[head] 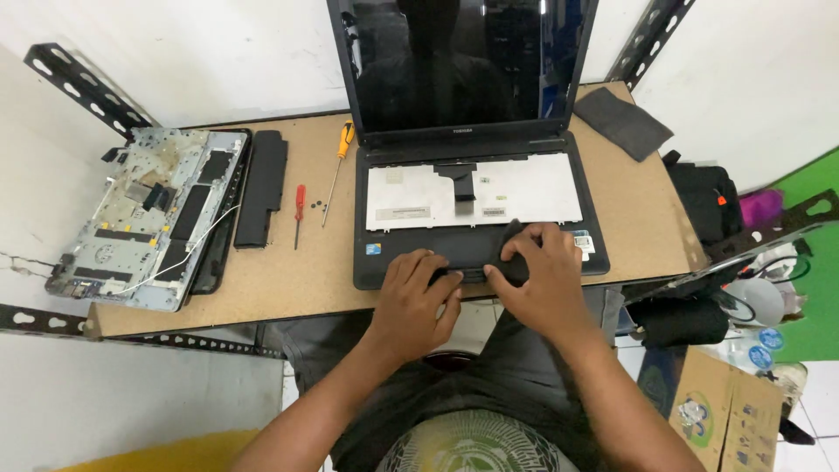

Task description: Disassembling and reassembling a laptop for repair, including removing screws and the keyboard.

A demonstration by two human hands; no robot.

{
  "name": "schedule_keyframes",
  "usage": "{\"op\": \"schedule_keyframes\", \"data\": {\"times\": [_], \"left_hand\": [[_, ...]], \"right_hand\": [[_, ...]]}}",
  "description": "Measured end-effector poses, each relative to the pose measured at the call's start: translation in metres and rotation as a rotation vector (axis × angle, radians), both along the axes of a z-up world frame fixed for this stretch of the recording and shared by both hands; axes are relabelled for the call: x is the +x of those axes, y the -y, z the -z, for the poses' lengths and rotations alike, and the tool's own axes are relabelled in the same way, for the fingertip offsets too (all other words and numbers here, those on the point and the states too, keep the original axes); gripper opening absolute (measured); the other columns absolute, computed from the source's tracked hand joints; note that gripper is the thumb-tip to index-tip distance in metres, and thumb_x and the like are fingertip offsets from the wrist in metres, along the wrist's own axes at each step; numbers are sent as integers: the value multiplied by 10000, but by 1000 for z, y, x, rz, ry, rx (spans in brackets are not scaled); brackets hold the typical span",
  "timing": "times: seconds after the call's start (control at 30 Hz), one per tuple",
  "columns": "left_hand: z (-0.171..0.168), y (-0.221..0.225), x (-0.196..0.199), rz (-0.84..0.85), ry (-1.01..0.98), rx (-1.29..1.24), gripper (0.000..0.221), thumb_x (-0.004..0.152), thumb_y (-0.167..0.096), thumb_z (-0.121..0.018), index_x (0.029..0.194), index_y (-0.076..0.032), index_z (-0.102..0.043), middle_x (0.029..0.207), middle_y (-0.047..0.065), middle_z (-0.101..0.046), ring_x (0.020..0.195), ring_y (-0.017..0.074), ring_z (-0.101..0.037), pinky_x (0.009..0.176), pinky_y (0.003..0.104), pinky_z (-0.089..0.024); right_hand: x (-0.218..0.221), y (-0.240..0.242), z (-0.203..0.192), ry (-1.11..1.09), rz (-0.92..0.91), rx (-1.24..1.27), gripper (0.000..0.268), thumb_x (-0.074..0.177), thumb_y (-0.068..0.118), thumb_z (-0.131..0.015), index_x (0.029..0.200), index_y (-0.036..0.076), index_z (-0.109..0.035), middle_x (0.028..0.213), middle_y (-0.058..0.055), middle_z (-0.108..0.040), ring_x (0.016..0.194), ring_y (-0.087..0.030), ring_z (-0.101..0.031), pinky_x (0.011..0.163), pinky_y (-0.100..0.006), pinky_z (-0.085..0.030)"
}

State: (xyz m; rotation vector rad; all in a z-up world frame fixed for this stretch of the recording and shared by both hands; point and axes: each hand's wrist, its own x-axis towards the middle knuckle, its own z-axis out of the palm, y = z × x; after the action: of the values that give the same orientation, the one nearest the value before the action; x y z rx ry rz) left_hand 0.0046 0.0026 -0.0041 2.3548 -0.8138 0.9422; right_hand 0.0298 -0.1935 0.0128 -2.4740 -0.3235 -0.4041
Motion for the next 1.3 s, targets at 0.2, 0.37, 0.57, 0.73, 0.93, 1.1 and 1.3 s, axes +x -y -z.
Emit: {"op": "schedule_keyframes", "data": {"times": [0.2,0.37,0.57,0.73,0.93,1.1,1.3], "left_hand": [[-2,1,3,8,-31,-20,102,832,-111,-591,841,-82,-689,916,119,-592,1012,328,-557,876,446,-417],[2,1,3,6,-39,-50,140,786,-58,-561,823,-89,-692,911,102,-580,1032,333,-550,888,446,-409],[-5,-2,5,-21,2,-32,147,772,-76,-544,780,-96,-689,914,108,-579,1033,329,-546,911,453,-390],[-7,-1,0,12,-98,-7,161,775,-60,-517,789,-92,-674,901,106,-562,1037,334,-538,906,459,-385],[-6,6,2,-63,-179,-41,121,778,-91,-542,772,-80,-662,921,120,-567,1060,350,-526,900,476,-381],[-4,7,-1,-110,-143,-21,114,823,-162,-565,788,-84,-641,953,131,-560,1076,343,-515,914,473,-375],[2,12,-3,-119,-85,23,143,837,-204,-562,829,-62,-574,1028,178,-552,1108,388,-506,939,517,-363]], "right_hand": [[3,0,-5,-113,-8,-86,248,729,404,-685,816,194,-585,1039,-39,-490,1034,-331,-489,836,-438,-344],[4,0,1,-142,4,-90,271,720,459,-687,784,221,-575,1046,-2,-478,1044,-298,-475,842,-409,-326],[6,-6,-1,-119,37,-88,274,719,459,-694,779,225,-564,1032,-8,-483,1028,-301,-488,821,-405,-329],[2,-8,-15,-233,53,-69,291,702,447,-722,785,204,-584,1055,-13,-496,1084,-300,-481,860,-393,-326],[5,-9,-8,-227,64,-92,330,703,484,-726,803,200,-589,1097,-33,-489,1108,-322,-471,874,-420,-335],[5,-9,-2,-184,76,-53,323,668,460,-762,784,204,-602,1070,-31,-512,1094,-310,-491,874,-420,-357],[2,-15,7,-1,-31,-77,317,780,458,-655,1025,267,-593,1048,-7,-494,1047,-277,-503,870,-413,-335]]}}
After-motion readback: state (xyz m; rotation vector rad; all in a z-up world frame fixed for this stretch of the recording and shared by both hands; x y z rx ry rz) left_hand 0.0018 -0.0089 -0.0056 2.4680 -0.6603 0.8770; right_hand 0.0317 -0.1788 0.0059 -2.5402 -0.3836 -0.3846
